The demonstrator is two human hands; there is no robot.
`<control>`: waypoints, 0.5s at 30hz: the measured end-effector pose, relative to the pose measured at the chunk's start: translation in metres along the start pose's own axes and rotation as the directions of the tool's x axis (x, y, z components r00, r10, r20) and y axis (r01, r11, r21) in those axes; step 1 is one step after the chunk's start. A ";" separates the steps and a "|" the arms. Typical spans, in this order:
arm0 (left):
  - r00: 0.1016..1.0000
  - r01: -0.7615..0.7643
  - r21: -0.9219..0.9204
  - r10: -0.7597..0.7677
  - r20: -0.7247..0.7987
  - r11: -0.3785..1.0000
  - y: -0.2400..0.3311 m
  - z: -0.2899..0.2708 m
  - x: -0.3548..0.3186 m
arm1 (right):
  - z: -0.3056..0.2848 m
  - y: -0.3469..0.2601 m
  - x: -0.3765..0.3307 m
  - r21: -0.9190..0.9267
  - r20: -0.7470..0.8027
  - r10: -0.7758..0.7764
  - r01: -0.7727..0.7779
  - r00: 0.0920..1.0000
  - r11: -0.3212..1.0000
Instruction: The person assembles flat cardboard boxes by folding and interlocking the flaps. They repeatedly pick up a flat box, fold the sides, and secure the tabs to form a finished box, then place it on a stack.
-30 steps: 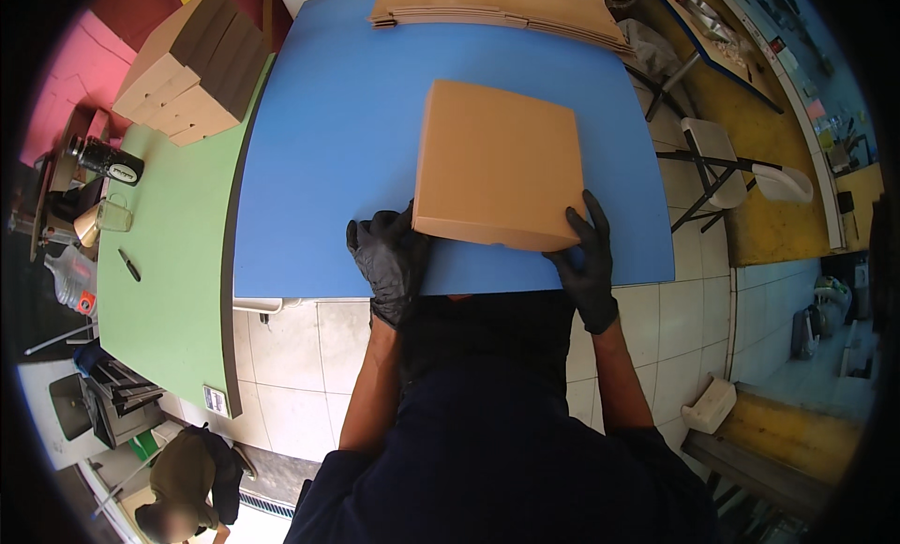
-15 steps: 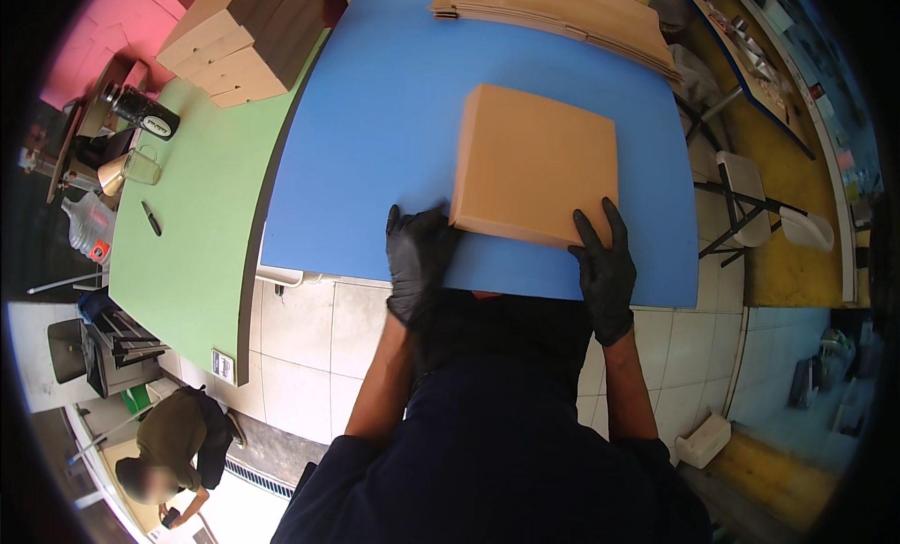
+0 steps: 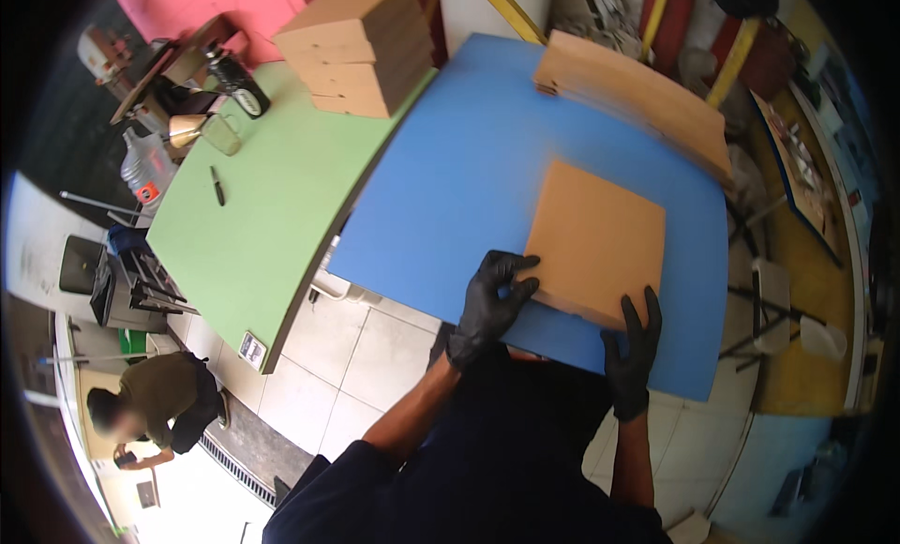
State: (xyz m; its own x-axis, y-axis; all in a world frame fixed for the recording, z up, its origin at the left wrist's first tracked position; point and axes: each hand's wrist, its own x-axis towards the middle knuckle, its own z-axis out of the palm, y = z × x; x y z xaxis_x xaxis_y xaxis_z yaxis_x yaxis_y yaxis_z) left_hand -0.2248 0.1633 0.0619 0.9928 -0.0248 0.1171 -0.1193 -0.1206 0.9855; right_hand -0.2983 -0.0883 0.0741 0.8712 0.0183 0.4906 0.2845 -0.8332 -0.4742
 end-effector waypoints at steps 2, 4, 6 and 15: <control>0.991 -0.076 -0.234 0.048 -0.124 0.969 0.016 -0.015 0.001 | 0.003 -0.008 0.015 -0.059 -0.013 -0.092 0.091 0.996 0.994; 0.988 -0.071 -0.344 0.018 -0.155 0.936 0.031 -0.035 0.003 | 0.006 -0.019 0.038 -0.123 -0.065 -0.244 0.235 0.968 0.964; 0.937 -0.315 -0.252 0.256 -0.238 0.915 0.039 -0.060 0.011 | 0.011 -0.031 0.081 -0.122 -0.087 -0.373 0.362 0.924 0.924; 0.908 -0.088 0.375 0.229 -0.350 0.923 -0.034 -0.128 0.044 | 0.072 -0.157 0.321 -0.050 -0.277 -0.669 0.685 0.690 0.727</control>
State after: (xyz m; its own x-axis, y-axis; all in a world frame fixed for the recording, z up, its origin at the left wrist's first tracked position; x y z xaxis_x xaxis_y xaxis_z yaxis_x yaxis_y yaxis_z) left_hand -0.1754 0.2936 0.0497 0.8778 0.2975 0.3755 -0.2015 -0.4816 0.8529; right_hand -0.0346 0.0880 0.2538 0.3000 0.4166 0.8582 0.7832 -0.6212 0.0277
